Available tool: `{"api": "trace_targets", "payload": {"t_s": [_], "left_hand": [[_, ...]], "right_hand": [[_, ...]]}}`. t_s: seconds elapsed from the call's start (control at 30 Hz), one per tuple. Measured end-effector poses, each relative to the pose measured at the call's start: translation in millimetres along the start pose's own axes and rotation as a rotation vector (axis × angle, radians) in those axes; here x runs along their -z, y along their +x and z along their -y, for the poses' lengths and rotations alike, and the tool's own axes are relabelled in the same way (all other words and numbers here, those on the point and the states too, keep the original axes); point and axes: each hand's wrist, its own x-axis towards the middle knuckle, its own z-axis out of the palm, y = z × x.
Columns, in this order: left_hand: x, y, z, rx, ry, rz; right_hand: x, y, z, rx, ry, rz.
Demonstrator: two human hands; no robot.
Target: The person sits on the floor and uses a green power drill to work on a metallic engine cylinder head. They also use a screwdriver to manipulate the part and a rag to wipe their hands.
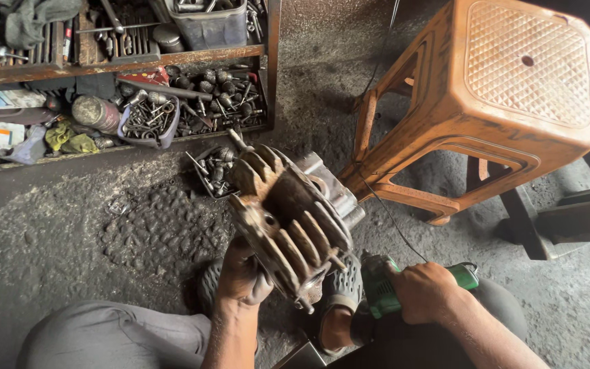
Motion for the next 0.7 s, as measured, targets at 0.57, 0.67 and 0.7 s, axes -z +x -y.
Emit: {"api": "trace_targets", "payload": {"t_s": [0.57,0.67,0.7], "left_hand": [[-93,-43,27,-0.554,0.573,-0.011],[-93,-50,35,-0.577,0.593,-0.105],[-92,-53,36,-0.585,0.569,-0.099]], "right_hand": [[0,-3,0,0.012,0.003,-0.009],[-2,-3,-1,0.015,-0.002,-0.023],[-3,-2,-1,0.015,0.0,-0.019]]}}
